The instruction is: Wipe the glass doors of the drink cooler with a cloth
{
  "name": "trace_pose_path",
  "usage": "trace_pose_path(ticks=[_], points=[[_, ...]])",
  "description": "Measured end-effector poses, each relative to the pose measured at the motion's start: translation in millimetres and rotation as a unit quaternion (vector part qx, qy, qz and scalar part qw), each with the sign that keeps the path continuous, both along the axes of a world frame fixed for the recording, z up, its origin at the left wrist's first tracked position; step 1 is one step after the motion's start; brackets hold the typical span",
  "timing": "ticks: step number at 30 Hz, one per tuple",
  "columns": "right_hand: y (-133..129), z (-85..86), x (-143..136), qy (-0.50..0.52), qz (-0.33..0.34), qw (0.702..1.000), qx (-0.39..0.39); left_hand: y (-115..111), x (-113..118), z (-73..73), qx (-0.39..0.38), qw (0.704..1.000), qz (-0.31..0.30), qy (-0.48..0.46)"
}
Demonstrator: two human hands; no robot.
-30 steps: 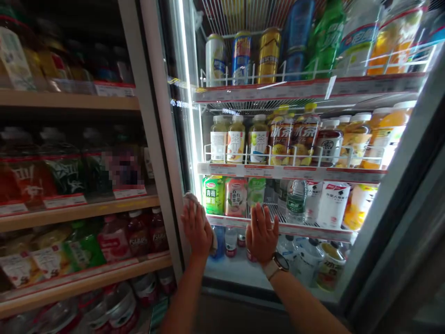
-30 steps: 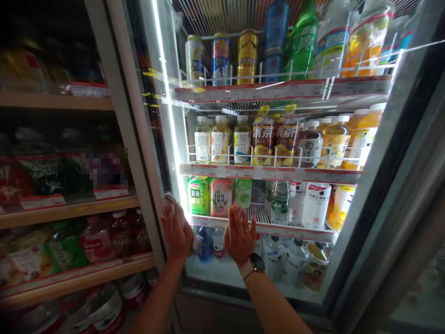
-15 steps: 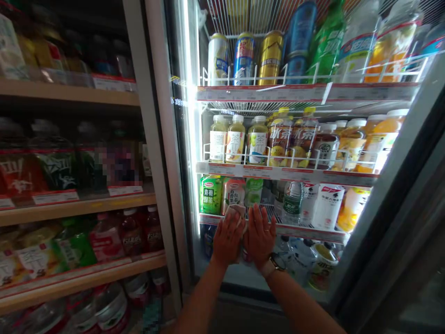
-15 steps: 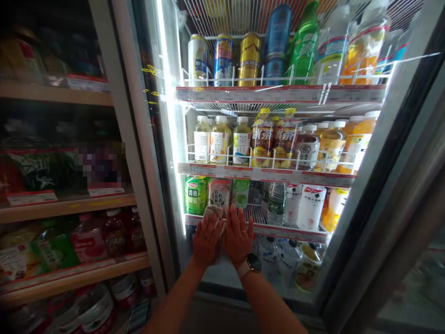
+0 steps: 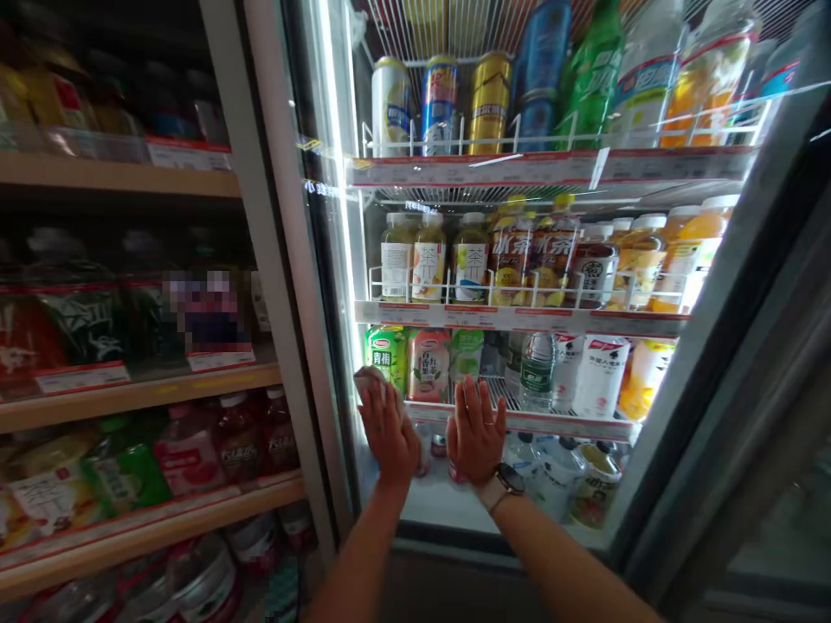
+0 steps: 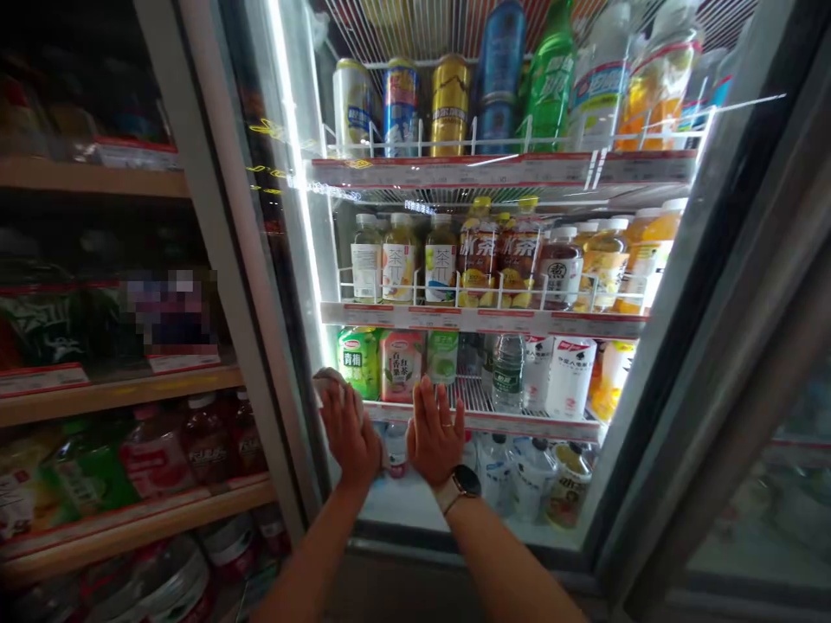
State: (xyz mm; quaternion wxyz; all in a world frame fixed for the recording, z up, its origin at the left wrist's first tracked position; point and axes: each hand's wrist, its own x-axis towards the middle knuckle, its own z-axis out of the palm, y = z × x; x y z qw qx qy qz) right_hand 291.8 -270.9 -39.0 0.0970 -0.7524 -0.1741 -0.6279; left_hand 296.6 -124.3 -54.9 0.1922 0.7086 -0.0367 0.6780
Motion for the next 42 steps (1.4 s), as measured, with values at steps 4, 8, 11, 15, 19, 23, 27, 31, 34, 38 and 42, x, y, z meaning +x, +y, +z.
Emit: trace_pose_path(ticks=[4,8,11,15,19,23,27,31,34,38,42], points=[[-6,-1.1,1,0.023,-0.005,0.999,-0.044,-12,0,-7.9,0.053,0.999,-0.010,-0.002],[-11,-1.5,0,0.030,-0.006,0.996,-0.078,-3,-5,-6.2,0.100,0.995,-0.010,0.007],[-12,-1.9,-1,0.022,-0.003,0.997,-0.069,15,-9,-2.7,0.163,0.986,0.004,0.030],[-10,-2.9,-1,0.019,0.006,0.998,-0.063,54,-11,4.8,0.176,0.983,0.034,0.030],[-7,-4.0,-1,0.014,0.008,0.999,-0.052,72,-10,8.7,0.075,0.997,0.030,0.019],[-5,-4.1,-1,0.013,0.007,0.999,-0.045,42,-8,-4.1,0.041,0.999,0.007,0.013],[-6,-3.6,-1,0.004,0.006,0.999,-0.045,-1,-6,-24.4,0.124,0.992,0.006,0.019],[-7,-3.6,0,-0.001,0.004,0.999,-0.053,-12,-6,-25.1,0.229,0.973,-0.011,-0.006],[-7,-3.4,0,0.003,0.001,0.999,-0.049,6,-5,-10.8,0.237,0.971,-0.022,-0.003],[-6,-2.5,-1,0.002,0.011,0.999,-0.040,39,-2,11.3,0.108,0.994,0.005,-0.010],[-4,-2.1,0,-0.004,0.013,0.999,-0.034,41,-1,18.9,-0.017,1.000,0.011,0.000]])
